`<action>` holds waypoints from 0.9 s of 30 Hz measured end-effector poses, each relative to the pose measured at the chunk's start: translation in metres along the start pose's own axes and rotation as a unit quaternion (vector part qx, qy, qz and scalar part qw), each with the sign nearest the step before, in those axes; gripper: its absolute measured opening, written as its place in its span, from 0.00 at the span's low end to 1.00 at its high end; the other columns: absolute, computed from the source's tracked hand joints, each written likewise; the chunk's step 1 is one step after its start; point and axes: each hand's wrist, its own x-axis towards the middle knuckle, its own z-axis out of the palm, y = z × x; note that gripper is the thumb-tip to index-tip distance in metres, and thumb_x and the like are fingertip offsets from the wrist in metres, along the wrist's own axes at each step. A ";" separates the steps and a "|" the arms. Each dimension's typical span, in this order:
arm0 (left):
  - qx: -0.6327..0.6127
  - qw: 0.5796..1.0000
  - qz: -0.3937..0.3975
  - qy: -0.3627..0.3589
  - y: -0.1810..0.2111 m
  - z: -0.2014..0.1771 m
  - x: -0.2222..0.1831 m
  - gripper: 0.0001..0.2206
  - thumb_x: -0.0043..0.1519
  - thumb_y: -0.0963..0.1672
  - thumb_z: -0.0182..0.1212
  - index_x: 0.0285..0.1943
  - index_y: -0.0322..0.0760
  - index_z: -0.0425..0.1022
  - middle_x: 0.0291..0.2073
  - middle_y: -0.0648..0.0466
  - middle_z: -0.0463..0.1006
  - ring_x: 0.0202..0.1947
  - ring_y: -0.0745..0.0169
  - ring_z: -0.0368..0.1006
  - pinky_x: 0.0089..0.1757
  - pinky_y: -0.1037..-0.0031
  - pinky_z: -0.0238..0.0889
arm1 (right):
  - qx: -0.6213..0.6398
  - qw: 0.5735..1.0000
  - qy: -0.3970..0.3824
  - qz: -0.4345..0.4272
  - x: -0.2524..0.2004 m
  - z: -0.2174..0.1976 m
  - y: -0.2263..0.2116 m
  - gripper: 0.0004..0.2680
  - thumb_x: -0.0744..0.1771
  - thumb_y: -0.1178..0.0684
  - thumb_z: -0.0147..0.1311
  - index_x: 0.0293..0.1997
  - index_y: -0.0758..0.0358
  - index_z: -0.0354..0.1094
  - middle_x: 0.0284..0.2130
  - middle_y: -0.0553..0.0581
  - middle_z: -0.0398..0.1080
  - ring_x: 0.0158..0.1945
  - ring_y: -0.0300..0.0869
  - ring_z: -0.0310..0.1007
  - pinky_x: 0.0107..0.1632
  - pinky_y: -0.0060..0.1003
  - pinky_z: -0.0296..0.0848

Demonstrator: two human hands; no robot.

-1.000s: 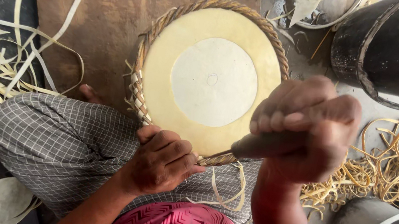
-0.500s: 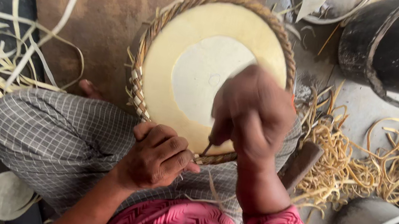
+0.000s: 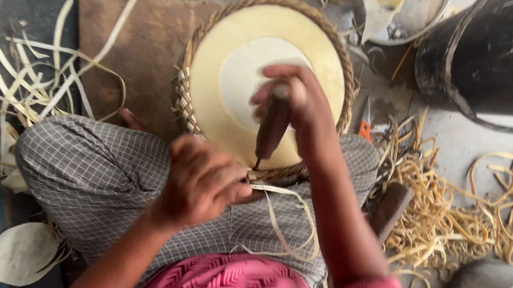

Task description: The person weaves thin material through the edge of a drum and secures it using an awl and by hand.

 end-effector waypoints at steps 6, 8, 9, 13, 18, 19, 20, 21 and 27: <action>-0.120 0.972 -0.199 -0.016 0.034 0.025 -0.053 0.08 0.66 0.47 0.64 0.42 0.39 0.76 0.35 0.53 0.79 0.36 0.55 0.76 0.40 0.65 0.67 | -0.361 0.933 -0.011 0.015 -0.140 0.023 -0.017 0.05 0.68 0.50 0.59 0.40 0.58 0.72 0.31 0.58 0.77 0.34 0.47 0.80 0.36 0.37 0.74; -0.150 0.939 -0.305 -0.052 0.029 0.040 -0.061 0.11 0.65 0.48 0.63 0.43 0.35 0.77 0.35 0.50 0.80 0.31 0.57 0.78 0.33 0.68 0.70 | -0.353 0.923 -0.001 0.152 -0.159 0.040 0.008 0.11 0.65 0.53 0.59 0.50 0.63 0.68 0.40 0.60 0.73 0.32 0.48 0.79 0.34 0.40 0.75; -0.128 0.938 -0.315 -0.063 0.027 0.045 -0.065 0.11 0.64 0.48 0.64 0.42 0.34 0.77 0.34 0.50 0.80 0.30 0.56 0.77 0.32 0.67 0.68 | -0.347 0.911 0.005 0.222 -0.169 0.046 0.018 0.16 0.64 0.54 0.59 0.56 0.65 0.66 0.44 0.61 0.72 0.31 0.49 0.78 0.34 0.41 0.75; -0.112 0.923 -0.359 -0.077 0.026 0.059 -0.073 0.12 0.63 0.48 0.65 0.40 0.32 0.77 0.30 0.49 0.80 0.27 0.55 0.75 0.31 0.67 0.67 | -0.419 0.895 -0.059 0.139 -0.186 0.049 0.058 0.07 0.64 0.58 0.59 0.43 0.68 0.69 0.29 0.64 0.73 0.32 0.58 0.75 0.34 0.49 0.72; -0.360 0.863 -0.354 0.035 0.043 0.052 -0.088 0.12 0.68 0.48 0.60 0.41 0.33 0.73 0.28 0.52 0.77 0.27 0.64 0.72 0.31 0.73 0.63 | -0.323 0.915 -0.197 0.139 -0.189 0.045 0.060 0.06 0.66 0.56 0.57 0.42 0.67 0.73 0.32 0.63 0.76 0.33 0.54 0.77 0.36 0.46 0.74; -0.481 0.777 -0.405 0.038 0.048 0.047 -0.092 0.11 0.68 0.48 0.58 0.40 0.35 0.71 0.25 0.54 0.76 0.23 0.68 0.70 0.28 0.76 0.60 | -0.198 0.926 -0.213 0.241 -0.186 0.040 0.059 0.06 0.67 0.55 0.57 0.44 0.66 0.73 0.32 0.62 0.76 0.31 0.51 0.73 0.35 0.44 0.70; -0.590 0.671 -0.447 0.041 0.050 0.043 -0.096 0.11 0.67 0.48 0.56 0.39 0.38 0.70 0.22 0.55 0.75 0.18 0.71 0.68 0.24 0.78 0.56 | -0.067 0.912 -0.223 0.337 -0.182 0.031 0.058 0.07 0.68 0.54 0.57 0.46 0.66 0.74 0.33 0.62 0.75 0.30 0.48 0.68 0.33 0.43 0.66; -0.559 0.704 -0.436 0.038 0.048 0.042 -0.095 0.11 0.69 0.48 0.56 0.39 0.37 0.71 0.21 0.58 0.72 0.19 0.73 0.65 0.25 0.79 0.55 | 0.064 0.874 -0.229 0.424 -0.180 0.022 0.058 0.07 0.69 0.53 0.57 0.49 0.65 0.75 0.34 0.62 0.75 0.28 0.44 0.64 0.31 0.42 0.62; -0.380 0.849 -0.367 -0.030 0.026 0.024 -0.090 0.12 0.71 0.47 0.57 0.41 0.33 0.75 0.20 0.62 0.64 0.22 0.78 0.56 0.25 0.81 0.50 | -0.089 0.909 -0.201 0.353 -0.189 -0.077 0.029 0.09 0.67 0.51 0.58 0.42 0.64 0.80 0.33 0.59 0.80 0.36 0.43 0.79 0.38 0.40 0.81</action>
